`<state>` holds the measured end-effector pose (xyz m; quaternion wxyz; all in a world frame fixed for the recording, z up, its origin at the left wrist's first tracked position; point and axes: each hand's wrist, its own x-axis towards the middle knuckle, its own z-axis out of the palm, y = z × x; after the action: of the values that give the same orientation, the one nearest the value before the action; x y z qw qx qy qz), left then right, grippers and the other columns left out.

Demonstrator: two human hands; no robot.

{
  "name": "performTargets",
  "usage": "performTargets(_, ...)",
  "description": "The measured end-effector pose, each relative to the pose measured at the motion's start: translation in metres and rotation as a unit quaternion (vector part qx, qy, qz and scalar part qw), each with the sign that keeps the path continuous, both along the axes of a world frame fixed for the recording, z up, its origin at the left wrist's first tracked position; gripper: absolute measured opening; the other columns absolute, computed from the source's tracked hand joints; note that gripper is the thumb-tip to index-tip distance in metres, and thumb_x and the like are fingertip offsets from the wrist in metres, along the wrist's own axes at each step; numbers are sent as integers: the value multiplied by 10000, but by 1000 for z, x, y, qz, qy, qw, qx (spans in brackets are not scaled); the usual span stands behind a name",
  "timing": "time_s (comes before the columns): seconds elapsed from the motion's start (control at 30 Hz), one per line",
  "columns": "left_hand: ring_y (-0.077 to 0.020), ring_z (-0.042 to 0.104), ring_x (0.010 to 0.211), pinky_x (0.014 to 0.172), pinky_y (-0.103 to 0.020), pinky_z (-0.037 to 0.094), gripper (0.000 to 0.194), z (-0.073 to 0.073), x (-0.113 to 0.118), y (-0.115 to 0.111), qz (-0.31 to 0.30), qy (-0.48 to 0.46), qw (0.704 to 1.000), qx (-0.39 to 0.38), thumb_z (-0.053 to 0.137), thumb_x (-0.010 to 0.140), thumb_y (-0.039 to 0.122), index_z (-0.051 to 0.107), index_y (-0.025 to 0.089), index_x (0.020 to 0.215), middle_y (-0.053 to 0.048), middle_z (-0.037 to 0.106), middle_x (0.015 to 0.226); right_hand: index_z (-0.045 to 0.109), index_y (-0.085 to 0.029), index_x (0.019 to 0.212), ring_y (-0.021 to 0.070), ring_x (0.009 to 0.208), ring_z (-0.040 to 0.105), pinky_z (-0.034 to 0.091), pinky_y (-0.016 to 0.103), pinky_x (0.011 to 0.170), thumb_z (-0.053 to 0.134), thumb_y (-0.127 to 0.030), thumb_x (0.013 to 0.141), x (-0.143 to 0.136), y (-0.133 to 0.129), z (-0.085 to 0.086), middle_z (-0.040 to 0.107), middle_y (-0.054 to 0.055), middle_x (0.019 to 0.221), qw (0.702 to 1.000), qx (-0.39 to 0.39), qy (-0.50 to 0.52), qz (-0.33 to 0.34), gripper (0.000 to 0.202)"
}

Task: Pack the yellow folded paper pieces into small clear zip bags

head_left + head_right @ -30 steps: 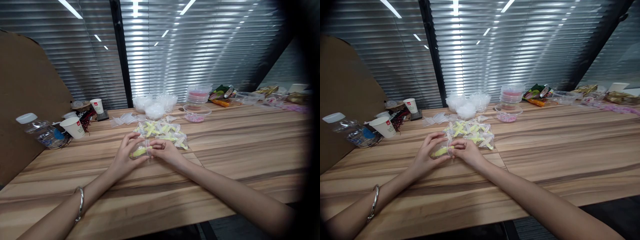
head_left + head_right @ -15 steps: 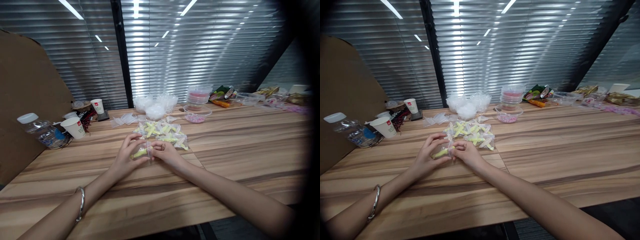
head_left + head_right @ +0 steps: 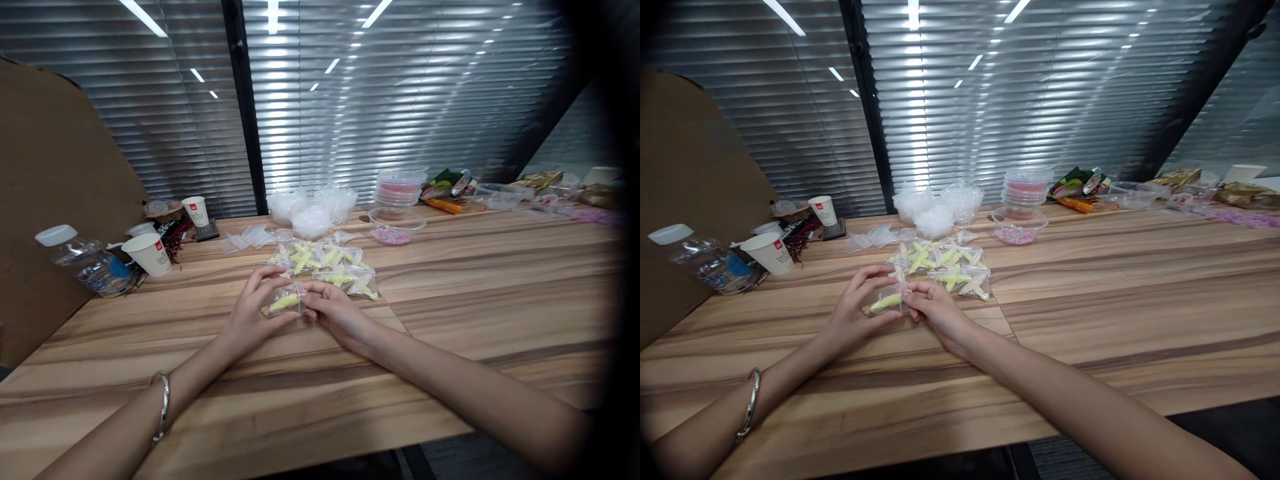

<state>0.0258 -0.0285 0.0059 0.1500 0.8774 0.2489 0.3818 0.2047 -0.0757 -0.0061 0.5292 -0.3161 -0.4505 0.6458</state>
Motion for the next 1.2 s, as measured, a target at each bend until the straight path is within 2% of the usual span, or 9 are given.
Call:
performTargets(0.23,-234,446,1163,990,-395,400,402,-1,1,1,-5,-5,1000,-12,691,731,296,565,218,1105,-101,458,1211,617,-165,834,81,570,357,283,224,555,681,-313,727,0,-1,0,472,-12,689,1000,-6,11,-2,194)
performTargets(0.63,-242,452,1157,985,-412,402,401,-2,2,2,-19,-16,999,-24,685,738,302,561,216,1109,-105,467,1192,608,-154,871,66,565,369,278,218,547,678,-273,740,0,1,-3,475,-14,716,999,0,35,1,191)
performTargets(0.8,-240,456,1154,983,-410,403,403,-2,2,2,-17,-19,999,-32,682,741,301,559,223,1117,-102,466,1199,610,-145,859,62,543,356,263,212,527,685,-299,738,0,3,-3,472,-26,660,1000,2,5,-24,210)
performTargets(0.93,-236,466,1134,974,-406,397,416,-1,2,1,-13,-8,1000,-27,676,746,308,544,223,1131,-99,489,1174,605,-141,817,70,549,405,286,216,541,655,-328,767,1,5,-5,548,-4,661,998,39,-35,-35,200)
performTargets(1.07,-226,494,1073,910,-380,420,447,-1,3,-1,4,-2,1000,-20,673,749,320,513,224,1155,-84,536,1118,606,-161,924,90,611,477,346,230,609,638,-329,782,2,6,-3,569,-4,681,996,79,-41,-22,223)
performTargets(1.2,-211,515,1027,870,-350,424,429,-1,3,-1,24,-11,999,-23,677,747,320,514,223,1132,-65,564,1080,605,-178,1021,101,672,510,385,250,671,653,-313,763,7,7,1,565,-3,751,994,83,-70,-8,295)
